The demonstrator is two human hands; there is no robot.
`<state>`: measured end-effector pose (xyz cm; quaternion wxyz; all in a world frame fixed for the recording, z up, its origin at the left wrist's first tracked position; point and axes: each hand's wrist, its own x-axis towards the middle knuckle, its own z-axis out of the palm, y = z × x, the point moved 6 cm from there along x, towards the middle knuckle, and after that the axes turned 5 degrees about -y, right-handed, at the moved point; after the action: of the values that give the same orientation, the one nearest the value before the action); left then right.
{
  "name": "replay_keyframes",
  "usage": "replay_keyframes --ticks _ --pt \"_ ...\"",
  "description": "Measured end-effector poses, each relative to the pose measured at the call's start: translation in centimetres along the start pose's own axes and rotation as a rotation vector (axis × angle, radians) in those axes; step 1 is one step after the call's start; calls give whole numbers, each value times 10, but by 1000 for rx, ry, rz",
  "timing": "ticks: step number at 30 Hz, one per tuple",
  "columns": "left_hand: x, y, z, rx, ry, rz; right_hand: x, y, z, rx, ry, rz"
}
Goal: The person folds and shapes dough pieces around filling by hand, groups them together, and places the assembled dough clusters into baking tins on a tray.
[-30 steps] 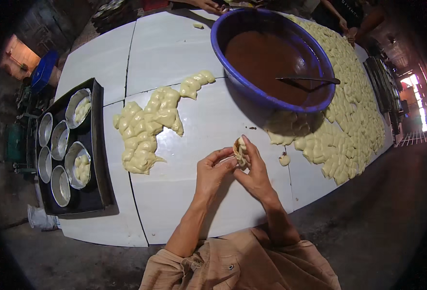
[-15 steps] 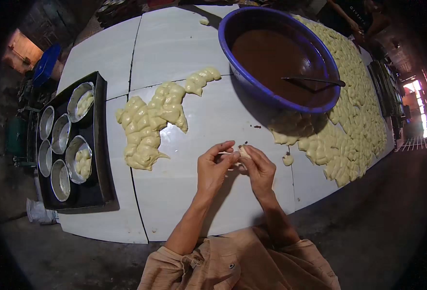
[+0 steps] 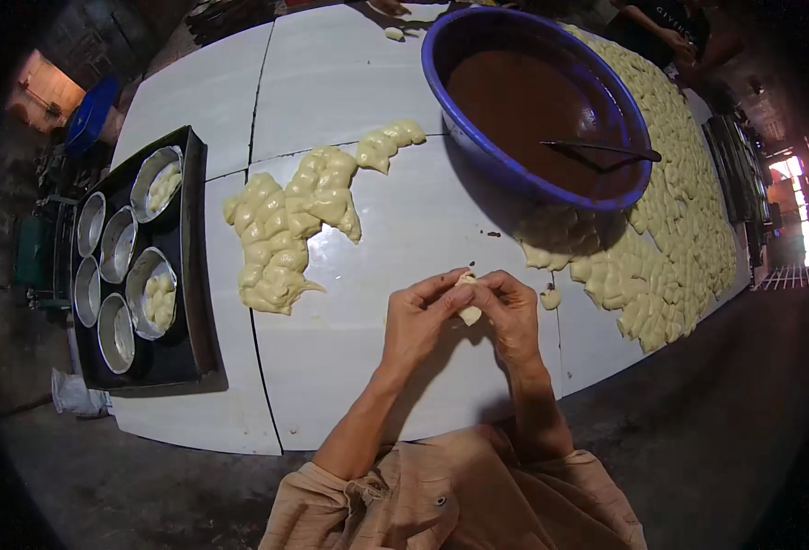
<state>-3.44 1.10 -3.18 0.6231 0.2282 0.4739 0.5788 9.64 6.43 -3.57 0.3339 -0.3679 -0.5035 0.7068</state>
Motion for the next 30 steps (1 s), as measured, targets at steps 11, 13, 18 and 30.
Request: replay_keyframes --ticks 11,13,18,30 --pt "2 -5 -9 -129 34 -88 -8 -19 11 -596 -44 -485" --pt "1 -7 -9 -172 20 -101 -6 -24 12 -530 9 -334" --pt "4 -13 -18 -64 1 -128 -6 -29 18 -648 -45 -372" --pt "-10 -1 -8 -100 -56 -132 -7 -20 13 -407 -115 -411"
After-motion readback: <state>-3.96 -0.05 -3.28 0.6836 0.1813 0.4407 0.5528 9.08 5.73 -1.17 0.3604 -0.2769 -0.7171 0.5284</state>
